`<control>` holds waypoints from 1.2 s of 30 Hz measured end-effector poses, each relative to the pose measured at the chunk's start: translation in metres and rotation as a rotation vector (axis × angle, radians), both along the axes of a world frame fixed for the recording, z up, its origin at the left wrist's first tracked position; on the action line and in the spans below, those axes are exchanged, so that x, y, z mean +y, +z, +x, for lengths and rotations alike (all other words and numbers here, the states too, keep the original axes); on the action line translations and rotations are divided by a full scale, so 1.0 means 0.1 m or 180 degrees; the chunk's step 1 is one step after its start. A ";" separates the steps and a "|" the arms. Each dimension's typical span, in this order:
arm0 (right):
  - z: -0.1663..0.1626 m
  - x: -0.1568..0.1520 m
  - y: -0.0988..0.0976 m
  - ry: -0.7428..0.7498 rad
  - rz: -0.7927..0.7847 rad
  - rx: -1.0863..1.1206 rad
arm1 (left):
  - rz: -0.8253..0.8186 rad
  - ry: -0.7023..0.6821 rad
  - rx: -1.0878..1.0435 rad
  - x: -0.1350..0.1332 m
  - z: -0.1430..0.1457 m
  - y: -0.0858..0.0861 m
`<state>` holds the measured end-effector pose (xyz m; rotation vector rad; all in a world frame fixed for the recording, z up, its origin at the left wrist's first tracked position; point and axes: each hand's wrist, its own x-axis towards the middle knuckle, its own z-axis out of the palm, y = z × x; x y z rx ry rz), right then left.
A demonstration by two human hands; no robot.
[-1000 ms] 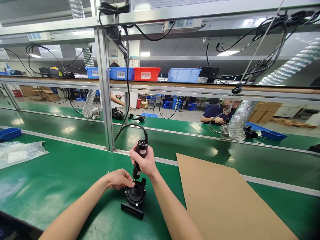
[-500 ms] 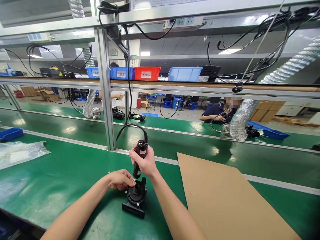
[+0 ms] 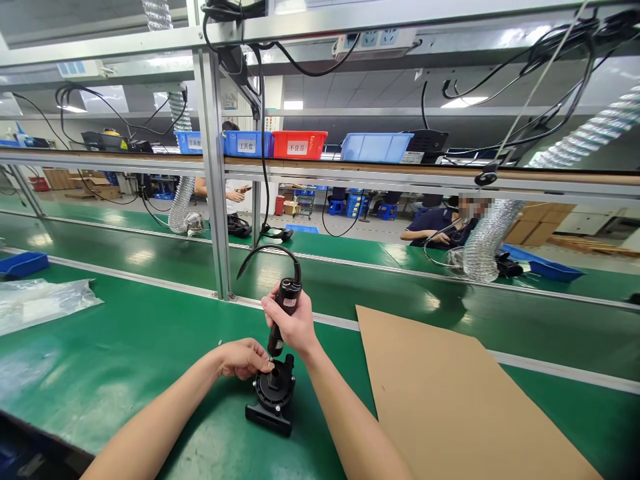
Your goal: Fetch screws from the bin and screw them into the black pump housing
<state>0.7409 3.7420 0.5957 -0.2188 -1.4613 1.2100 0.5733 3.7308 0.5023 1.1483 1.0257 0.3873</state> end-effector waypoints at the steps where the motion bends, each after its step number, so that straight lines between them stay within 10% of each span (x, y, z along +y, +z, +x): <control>1: -0.01 0.00 0.00 -0.0006 -0.0007 -0.0001 | 0.0011 0.0004 0.0012 0.00 0.00 0.01; 36: -0.12 0.02 -0.08 -0.0149 -0.0239 -0.0173 | -0.0036 0.0091 -0.0171 0.01 0.01 -0.05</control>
